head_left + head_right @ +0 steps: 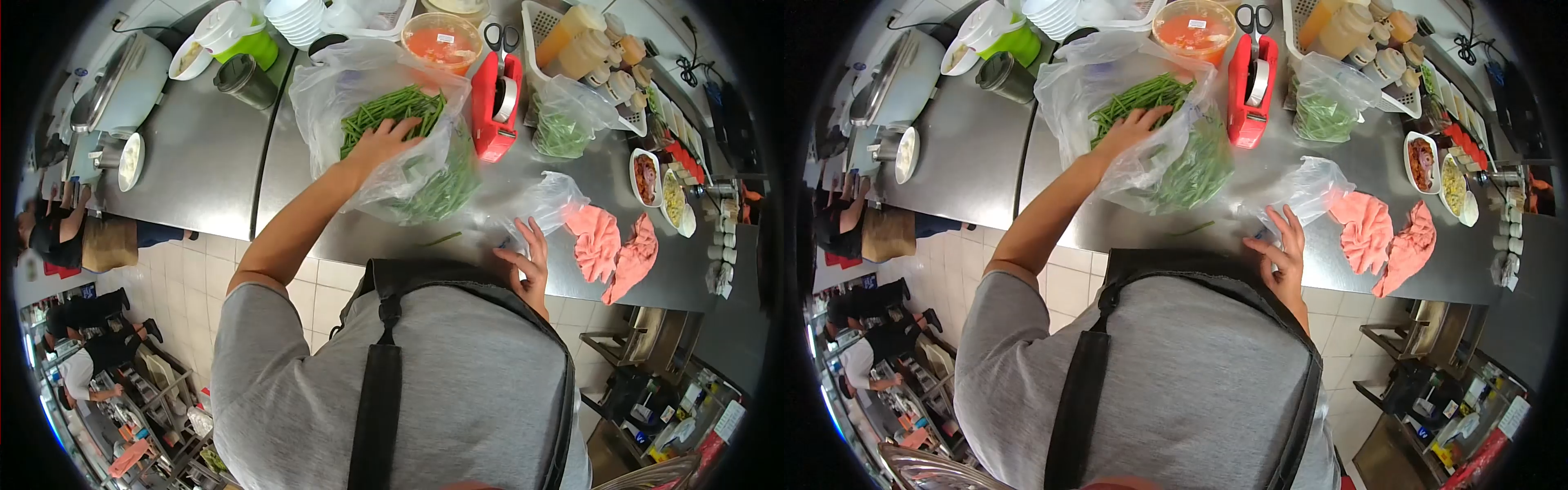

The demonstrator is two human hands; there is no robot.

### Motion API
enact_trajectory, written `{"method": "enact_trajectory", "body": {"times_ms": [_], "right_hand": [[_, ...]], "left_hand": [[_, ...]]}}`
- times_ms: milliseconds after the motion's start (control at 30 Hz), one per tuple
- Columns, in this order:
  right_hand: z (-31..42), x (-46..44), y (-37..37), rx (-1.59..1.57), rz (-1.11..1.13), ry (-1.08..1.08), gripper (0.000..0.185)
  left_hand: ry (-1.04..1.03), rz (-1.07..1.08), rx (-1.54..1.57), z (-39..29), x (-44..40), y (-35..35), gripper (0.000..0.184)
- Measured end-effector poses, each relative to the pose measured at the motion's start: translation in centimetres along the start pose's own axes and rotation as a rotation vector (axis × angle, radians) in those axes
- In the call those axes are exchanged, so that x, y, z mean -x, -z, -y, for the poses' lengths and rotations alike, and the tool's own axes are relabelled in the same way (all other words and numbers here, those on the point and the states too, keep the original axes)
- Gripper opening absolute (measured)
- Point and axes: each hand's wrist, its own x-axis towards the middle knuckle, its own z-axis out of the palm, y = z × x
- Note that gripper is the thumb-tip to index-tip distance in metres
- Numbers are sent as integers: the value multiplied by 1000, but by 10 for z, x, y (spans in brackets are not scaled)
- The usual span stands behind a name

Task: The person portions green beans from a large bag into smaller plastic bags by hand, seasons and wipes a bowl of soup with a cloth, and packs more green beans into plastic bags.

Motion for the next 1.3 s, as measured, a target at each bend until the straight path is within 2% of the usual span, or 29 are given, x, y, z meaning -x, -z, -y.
{"method": "enact_trajectory", "body": {"times_ms": [67, 100, 200, 233, 267, 333, 367, 433, 567, 633, 667, 733, 767, 833, 867, 933, 967, 1033, 1067, 1133, 1167, 1233, 1300], "right_hand": [[0, -1, -1, 3, -35, 12, 45], [0, -1, -2, 5, -60, 31, 46], [-2, -4, 0, 30, -71, 41, 42], [-2, -5, 1, 31, -77, 37, 42], [-2, -6, 2, 45, -85, 46, 40], [0, -10, 3, 59, -91, 56, 38], [3, -15, 4, 68, -102, 91, 37], [11, -32, 3, 75, -116, 121, 36], [64, -110, -15, -124, -3, 381, 54], [87, -137, -27, 133, 51, 547, 53], [83, -145, -31, 138, 45, 540, 53], [72, -154, -41, 306, 284, 659, 50], [65, -150, -43, 304, 287, 661, 50], [43, -140, -38, 546, 565, 387, 35], [34, -134, -35, 546, 571, 395, 35], [27, -116, -31, 564, 397, 333, 30], [38, -112, -26, 562, 400, 337, 30], [66, -110, -11, 277, 163, 387, 24], [62, -105, -12, 275, 166, 389, 24], [47, -92, -19, 23, 639, 505, 19], [39, -84, -30, 21, 638, 502, 19], [20, -72, -54, 219, 710, 485, 12], [6, -71, -70, 206, 679, 471, 10]], "left_hand": [[-55, -119, -161, 0, 2, -16, 45], [-76, -70, -3, 7, 0, -16, 47], [-82, -84, 148, 26, 5, -4, 44], [-200, -179, 289, 37, 10, 7, 38], [-205, -177, 288, 44, 14, 17, 38], [-55, -313, 314, 54, 19, 29, 32], [-55, -313, 313, 50, 22, 33, 32], [110, -403, 343, 34, 29, 35, 40], [49, -367, 505, 11, 22, 13, 44], [88, -333, 384, -1, 19, 16, 47], [79, -330, 383, -3, 19, 20, 47], [169, -259, 463, -1, 23, 32, 58], [173, -259, 464, 2, 27, 35, 58], [74, -301, 555, 10, 37, 40, 68], [82, -307, 556, 7, 41, 48, 68], [178, -167, 927, 1, 46, 65, 73], [183, -169, 928, 9, 47, 64, 73], [245, -195, 810, 35, 43, 60, 74], [249, -197, 811, 46, 37, 59, 74], [303, 163, 636, 62, 26, 56, 82], [303, 167, 636, 56, 26, 48, 82], [72, -8, 93, 34, 22, 29, 82], [90, -38, 84, 10, 16, 18, 84]]}}
